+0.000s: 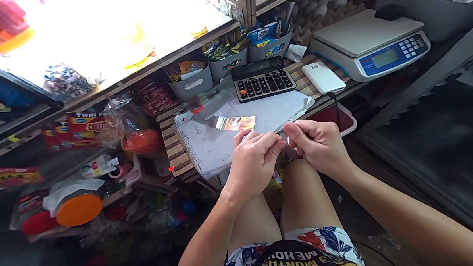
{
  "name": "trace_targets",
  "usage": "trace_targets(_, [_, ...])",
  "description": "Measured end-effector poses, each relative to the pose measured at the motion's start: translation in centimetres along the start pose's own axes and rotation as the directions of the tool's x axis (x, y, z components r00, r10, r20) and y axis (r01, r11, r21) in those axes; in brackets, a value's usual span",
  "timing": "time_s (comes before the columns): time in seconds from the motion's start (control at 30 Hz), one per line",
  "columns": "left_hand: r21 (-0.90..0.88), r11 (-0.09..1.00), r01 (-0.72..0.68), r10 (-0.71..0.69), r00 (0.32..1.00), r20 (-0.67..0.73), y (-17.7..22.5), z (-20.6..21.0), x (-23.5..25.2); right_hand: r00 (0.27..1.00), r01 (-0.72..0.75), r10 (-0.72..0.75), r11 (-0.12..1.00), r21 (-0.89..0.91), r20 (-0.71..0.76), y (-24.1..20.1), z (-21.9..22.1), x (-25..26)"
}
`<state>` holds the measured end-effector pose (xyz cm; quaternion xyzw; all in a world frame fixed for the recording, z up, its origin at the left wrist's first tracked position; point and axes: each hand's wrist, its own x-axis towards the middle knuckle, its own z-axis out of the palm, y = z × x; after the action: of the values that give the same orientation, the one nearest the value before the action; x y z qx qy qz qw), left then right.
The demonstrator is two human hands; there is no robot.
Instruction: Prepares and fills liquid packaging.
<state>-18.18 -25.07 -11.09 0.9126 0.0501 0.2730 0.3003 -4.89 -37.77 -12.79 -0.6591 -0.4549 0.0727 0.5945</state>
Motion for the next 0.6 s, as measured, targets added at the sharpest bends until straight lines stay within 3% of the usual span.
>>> trace_targets(0.23, [0.040, 0.999, 0.002, -0.002, 1.000, 0.011, -0.5, -0.5, -0.1, 0.982, -0.077, 0.035, 0.972, 0.223, 0.184, -0.3, -1.8, 0.4])
trace_targets(0.37, [0.026, 1.000, -0.015, 0.014, 0.999, 0.041, -0.1, 0.2, -0.2, 0.996, 0.082, -0.078, 0.989, -0.119, 0.034, 0.0, -0.8, -0.3])
trace_targets(0.43, [0.001, 1.000, -0.018, 0.018, 0.999, 0.043, 0.2, 0.4, -0.3, 0.993, 0.113, -0.114, 0.983, -0.145, -0.001, 0.6, -0.5, -0.4])
trace_targets(0.5, [-0.021, 1.000, -0.012, 0.012, 0.999, 0.038, 0.1, 0.2, -0.4, 0.998, 0.051, -0.051, 0.998, -0.023, 0.029, 0.5, -0.8, -0.2])
trace_targets(0.6, [0.003, 1.000, 0.006, -0.006, 0.999, 0.035, -0.2, -0.2, -0.6, 0.973, -0.117, 0.066, 0.967, 0.227, 0.222, -0.3, -2.1, 0.2])
